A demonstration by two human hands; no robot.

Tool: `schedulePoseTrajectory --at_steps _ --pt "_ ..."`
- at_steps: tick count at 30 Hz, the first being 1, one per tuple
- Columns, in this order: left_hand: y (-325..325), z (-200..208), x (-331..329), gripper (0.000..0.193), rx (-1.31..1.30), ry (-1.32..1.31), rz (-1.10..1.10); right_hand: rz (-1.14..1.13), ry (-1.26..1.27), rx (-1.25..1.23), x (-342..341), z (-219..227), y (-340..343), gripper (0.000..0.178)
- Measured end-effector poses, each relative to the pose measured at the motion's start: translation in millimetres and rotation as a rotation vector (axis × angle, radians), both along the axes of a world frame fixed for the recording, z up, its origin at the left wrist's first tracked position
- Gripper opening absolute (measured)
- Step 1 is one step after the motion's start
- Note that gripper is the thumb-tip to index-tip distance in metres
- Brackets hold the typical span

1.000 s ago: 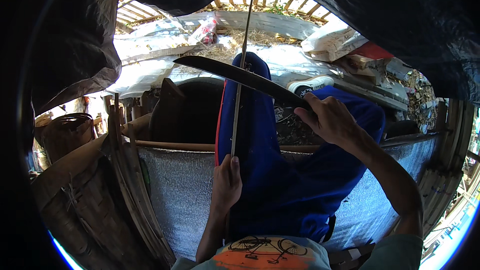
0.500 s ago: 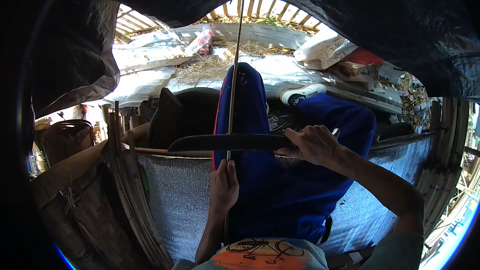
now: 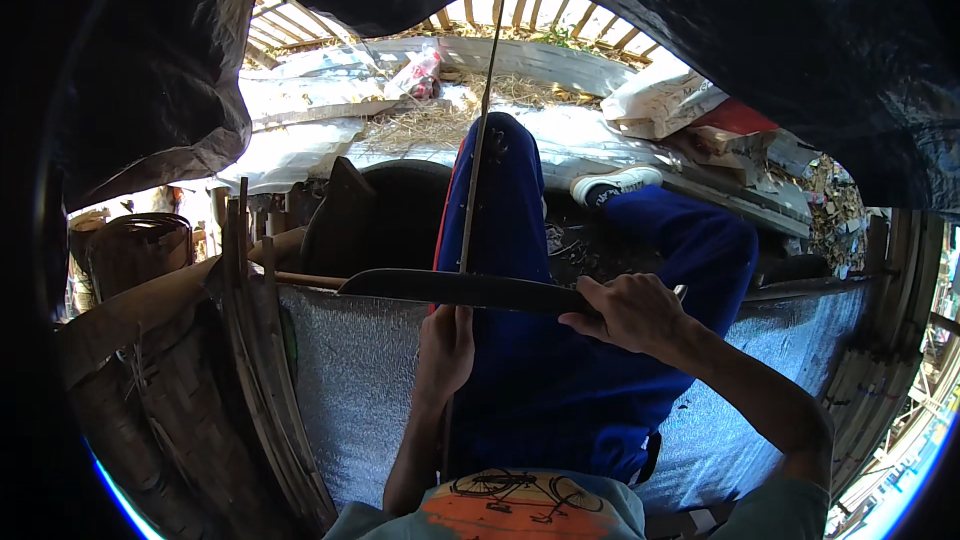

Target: Shaving and smoothing a strip of bamboo or wood using a machete and a small knife.

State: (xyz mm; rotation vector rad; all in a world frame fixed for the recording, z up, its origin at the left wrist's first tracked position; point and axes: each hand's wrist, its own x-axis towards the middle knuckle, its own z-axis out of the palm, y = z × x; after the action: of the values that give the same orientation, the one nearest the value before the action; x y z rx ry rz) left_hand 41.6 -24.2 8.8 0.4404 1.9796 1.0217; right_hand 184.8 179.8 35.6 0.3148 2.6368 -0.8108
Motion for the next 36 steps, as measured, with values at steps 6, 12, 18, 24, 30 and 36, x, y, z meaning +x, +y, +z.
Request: schedulePoseTrajectory --at_steps 6,12,18,24,30,36 --pt "-8 -1 19 0.047 0.053 0.025 -0.004 -0.254 0.108 0.173 -35 -16 48 0.036" --pt "-7 -7 6 0.039 0.056 0.017 0.029 -0.252 0.206 -0.033 -46 4 52 0.034" --pt "-6 1 5 0.041 0.028 0.056 0.0 -0.066 -0.029 -0.097 -13 26 16 0.041" --pt "-17 -2 11 0.039 0.033 0.007 -0.014 -0.103 0.11 0.025 -31 -23 46 0.039" --pt "-25 -3 9 0.039 0.1 -0.15 0.036 -0.259 0.323 0.302 -73 -43 125 0.035" --pt "-24 -12 0 0.041 0.111 -0.221 0.056 -0.3 0.048 -0.155 -45 17 67 0.036"
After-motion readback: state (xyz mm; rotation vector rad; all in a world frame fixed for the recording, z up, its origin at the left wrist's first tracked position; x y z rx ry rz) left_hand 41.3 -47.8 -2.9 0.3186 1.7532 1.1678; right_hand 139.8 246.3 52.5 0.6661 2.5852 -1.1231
